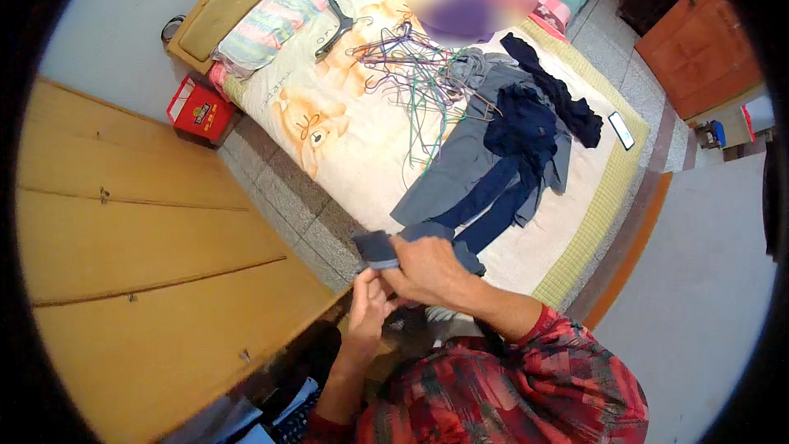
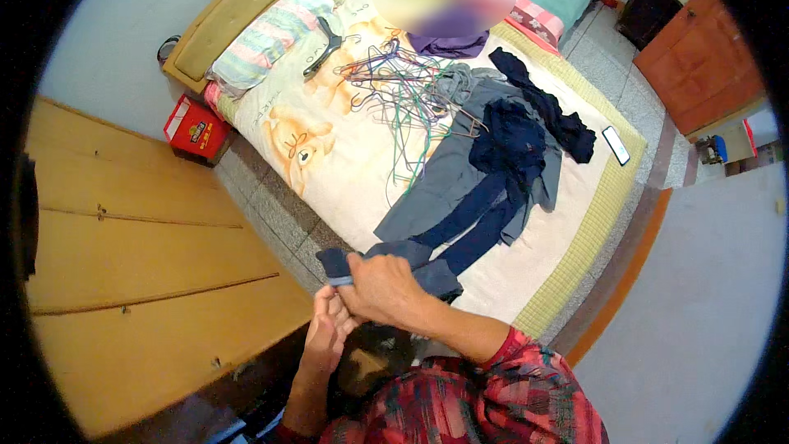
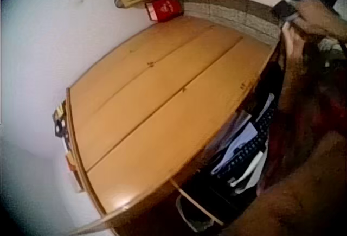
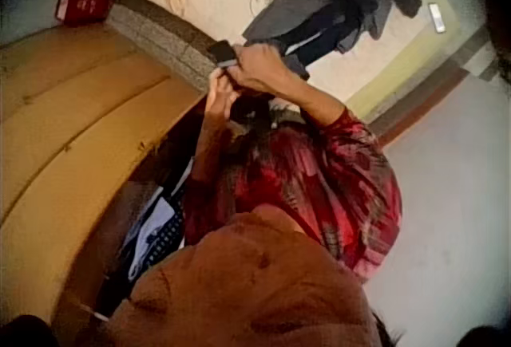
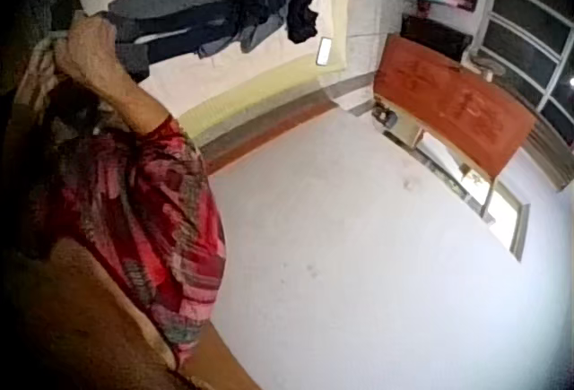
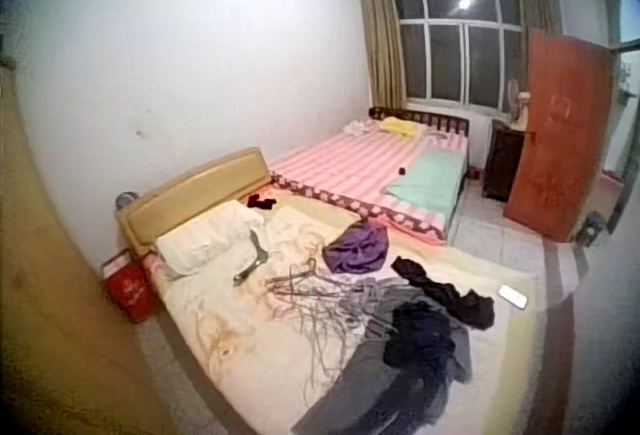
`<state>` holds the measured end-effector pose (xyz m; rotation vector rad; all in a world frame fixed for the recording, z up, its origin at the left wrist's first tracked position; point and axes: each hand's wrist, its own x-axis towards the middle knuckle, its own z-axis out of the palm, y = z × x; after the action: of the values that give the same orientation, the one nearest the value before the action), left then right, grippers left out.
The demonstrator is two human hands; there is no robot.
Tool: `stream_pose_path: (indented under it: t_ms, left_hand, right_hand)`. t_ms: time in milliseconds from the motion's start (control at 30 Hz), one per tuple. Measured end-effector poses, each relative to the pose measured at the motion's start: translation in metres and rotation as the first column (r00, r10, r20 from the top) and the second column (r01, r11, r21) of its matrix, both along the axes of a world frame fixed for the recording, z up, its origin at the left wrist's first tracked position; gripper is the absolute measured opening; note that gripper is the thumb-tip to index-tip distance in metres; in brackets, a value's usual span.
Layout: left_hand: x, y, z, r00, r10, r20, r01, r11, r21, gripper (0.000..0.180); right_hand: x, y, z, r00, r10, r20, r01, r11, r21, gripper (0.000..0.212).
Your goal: The person picks up shirts and pants from a bed, places them on hangers, and hangs them inside a wardrobe.
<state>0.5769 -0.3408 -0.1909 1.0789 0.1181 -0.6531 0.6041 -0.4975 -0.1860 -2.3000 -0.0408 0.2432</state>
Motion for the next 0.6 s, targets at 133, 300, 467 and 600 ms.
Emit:
stream_pose_path:
  t_ms: [133, 300, 467, 600]
  left_hand:
    - [0.033, -0.012, -0.006, 0.962, 0.234, -0.143, -0.193, 0.948, 0.252, 0.046]
    - [0.037, 0.041, -0.065, 0.947, 0.161, -0.278, -0.227, 0.948, -0.225, 0.036]
    - [0.082, 0.006, -0.040, 0.699, 0.551, -0.456, -0.477, 0.834, 0.277, 0.039]
    - [0.086, 0.015, -0.053, 0.818, 0.496, -0.291, -0.334, 0.822, 0.462, 0.051]
  right_hand:
    - [0.022, 0.018, -0.019, 0.993, 0.110, -0.043, -0.103, 0.985, 0.141, 0.033]
    - [0.012, 0.044, -0.053, 0.937, 0.290, 0.195, -0.320, 0.937, 0.142, 0.026]
    - [-0.009, 0.038, -0.076, 0.919, 0.279, 0.278, -0.394, 0.652, 0.648, 0.039]
    - [-0.014, 0.034, -0.093, 0.841, 0.472, 0.266, -0.482, 0.428, 0.765, 0.039]
